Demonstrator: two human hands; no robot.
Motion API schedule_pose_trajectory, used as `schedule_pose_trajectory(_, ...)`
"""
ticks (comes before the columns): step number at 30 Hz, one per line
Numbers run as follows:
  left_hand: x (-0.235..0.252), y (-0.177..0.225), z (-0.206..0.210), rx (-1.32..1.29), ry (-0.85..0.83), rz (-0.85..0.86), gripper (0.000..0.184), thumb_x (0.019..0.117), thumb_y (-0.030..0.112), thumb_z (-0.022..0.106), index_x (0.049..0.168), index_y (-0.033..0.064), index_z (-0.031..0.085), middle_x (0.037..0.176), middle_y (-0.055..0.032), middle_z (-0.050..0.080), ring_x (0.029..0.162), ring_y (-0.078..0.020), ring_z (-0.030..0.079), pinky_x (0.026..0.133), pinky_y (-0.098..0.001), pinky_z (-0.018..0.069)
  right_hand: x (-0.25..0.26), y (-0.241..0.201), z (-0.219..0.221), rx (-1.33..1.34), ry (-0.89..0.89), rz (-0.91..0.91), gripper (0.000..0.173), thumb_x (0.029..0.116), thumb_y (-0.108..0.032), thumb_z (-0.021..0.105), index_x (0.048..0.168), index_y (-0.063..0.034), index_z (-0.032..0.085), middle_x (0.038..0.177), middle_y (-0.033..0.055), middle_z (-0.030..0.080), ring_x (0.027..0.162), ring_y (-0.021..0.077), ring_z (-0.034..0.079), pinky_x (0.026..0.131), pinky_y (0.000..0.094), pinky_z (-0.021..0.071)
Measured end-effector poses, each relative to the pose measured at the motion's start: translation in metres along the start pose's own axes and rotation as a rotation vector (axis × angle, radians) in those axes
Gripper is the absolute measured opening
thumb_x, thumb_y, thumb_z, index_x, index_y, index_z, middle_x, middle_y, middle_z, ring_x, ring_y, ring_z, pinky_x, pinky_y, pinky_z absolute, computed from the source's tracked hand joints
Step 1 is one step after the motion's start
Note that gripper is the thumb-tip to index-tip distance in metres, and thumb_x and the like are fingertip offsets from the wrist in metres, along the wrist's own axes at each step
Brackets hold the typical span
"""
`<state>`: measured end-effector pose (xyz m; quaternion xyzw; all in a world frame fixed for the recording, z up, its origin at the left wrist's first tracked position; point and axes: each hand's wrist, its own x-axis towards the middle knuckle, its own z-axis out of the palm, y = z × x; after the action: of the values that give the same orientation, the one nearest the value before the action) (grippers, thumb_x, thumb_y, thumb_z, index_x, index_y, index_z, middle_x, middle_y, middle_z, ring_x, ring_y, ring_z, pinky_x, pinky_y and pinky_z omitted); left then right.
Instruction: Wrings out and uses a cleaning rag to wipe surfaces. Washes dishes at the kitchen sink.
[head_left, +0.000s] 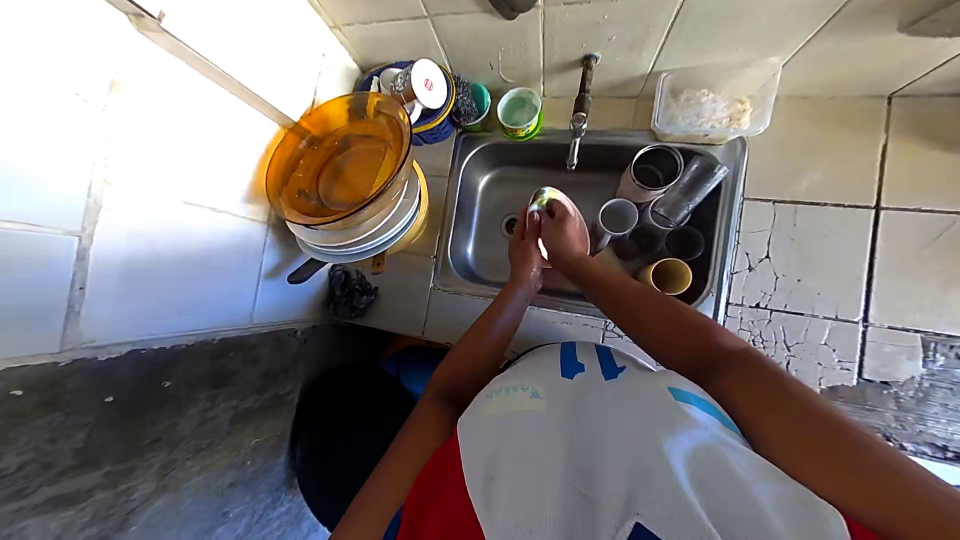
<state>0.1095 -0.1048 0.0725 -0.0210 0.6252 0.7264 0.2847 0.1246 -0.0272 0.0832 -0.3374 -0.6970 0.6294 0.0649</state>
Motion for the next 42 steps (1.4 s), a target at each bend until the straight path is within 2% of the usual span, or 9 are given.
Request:
schedule_pose_trajectory(5,0.021,0.034,-0.024,0.144,0.121,0.065,0.055,0.1105,0.041,0.04,0.155,0.009,0.041,0.155,-0.0138,0.046,0.141,-0.022,0.047,0.116,-0.0447,0.0411,-0.044,0.032,-0.012,-0.243,-0.381,-0.496,0.04,0.1029,-0.016,0.05,0.133,0.0075,0.061,0.136,0.0259,0.061,0.129,0.0356,0.059,0.111,0.0497,0.0456)
schedule_pose_trajectory(8,0.031,0.045,-0.038,-0.049,0.07,-0.019,0.052,0.1104,0.04,0.042,0.151,0.0073,0.044,0.147,-0.0152,0.054,0.132,-0.0245,0.055,0.11,-0.0475,0.0484,-0.024,0.062,-0.053,-0.704,-0.524,-0.734,0.043,0.0918,-0.012,0.07,0.13,0.0056,0.063,0.143,0.0277,0.055,0.136,0.0449,0.051,0.113,0.0572,0.0437)
schedule_pose_trajectory(11,0.028,0.049,-0.039,-0.129,0.007,-0.039,0.05,0.1111,0.036,0.042,0.152,0.0074,0.042,0.144,-0.016,0.056,0.13,-0.0256,0.058,0.108,-0.0462,0.0497,-0.005,0.083,-0.079,-0.893,-0.481,-0.823,0.03,0.0948,0.002,0.061,0.124,0.0077,0.061,0.157,0.0283,0.041,0.144,0.0496,0.042,0.113,0.0582,0.0436)
schedule_pose_trajectory(18,0.006,0.031,-0.016,0.215,0.101,0.109,0.056,0.1113,0.042,0.037,0.155,0.0081,0.041,0.158,-0.0127,0.044,0.143,-0.0175,0.044,0.119,-0.0384,0.0362,-0.073,0.021,0.0,-0.418,-0.267,-0.454,0.076,0.0843,-0.001,0.071,0.149,0.0143,0.035,0.135,0.0345,0.058,0.122,0.0438,0.064,0.105,0.0546,0.0503)
schedule_pose_trajectory(26,0.019,0.055,-0.039,-0.099,-0.101,-0.118,0.046,0.1107,0.034,0.043,0.148,0.0075,0.047,0.136,-0.0148,0.062,0.122,-0.0251,0.063,0.103,-0.0454,0.0535,0.0,0.083,-0.088,-0.905,-0.41,-1.067,0.023,0.0973,0.006,0.053,0.116,0.0056,0.067,0.142,0.0266,0.058,0.135,0.0477,0.053,0.112,0.0609,0.0434)
schedule_pose_trajectory(30,0.014,0.019,-0.017,0.032,-0.034,0.162,0.071,0.105,0.031,0.052,0.163,0.0139,0.017,0.164,-0.0124,0.031,0.145,-0.023,0.041,0.115,-0.0462,0.0427,-0.032,0.043,-0.04,-0.706,-0.17,-0.891,0.022,0.0895,0.007,0.061,0.109,0.0072,0.071,0.114,0.0256,0.073,0.112,0.0426,0.07,0.095,0.0574,0.0572)
schedule_pose_trajectory(33,0.011,0.006,-0.017,0.192,-0.02,0.244,0.069,0.1078,0.032,0.043,0.165,0.0112,0.01,0.171,-0.0125,0.014,0.155,-0.0211,0.023,0.125,-0.0426,0.0266,-0.051,0.033,-0.017,-0.6,-0.188,-0.697,0.032,0.0905,0.008,0.059,0.121,0.0101,0.067,0.126,0.0281,0.068,0.118,0.0436,0.067,0.1,0.0562,0.0547)
schedule_pose_trajectory(38,0.018,0.058,-0.048,0.141,-0.124,-0.207,0.049,0.111,0.038,0.04,0.154,0.0125,0.042,0.139,-0.0136,0.061,0.124,-0.0246,0.062,0.102,-0.0469,0.0533,-0.015,0.079,-0.076,-0.921,-0.588,-0.963,0.033,0.099,0.006,0.052,0.129,0.0056,0.064,0.151,0.024,0.052,0.144,0.043,0.045,0.122,0.0545,0.0338)
schedule_pose_trajectory(42,0.011,0.032,-0.027,-0.045,-0.148,-0.04,0.07,0.1078,0.035,0.046,0.165,0.0229,0.007,0.157,-0.0135,0.041,0.134,-0.0274,0.052,0.103,-0.0499,0.0517,-0.022,0.049,-0.054,-0.767,-0.332,-0.777,0.024,0.0934,0.003,0.06,0.115,0.0071,0.07,0.128,0.0244,0.068,0.122,0.0422,0.065,0.103,0.0591,0.0521)
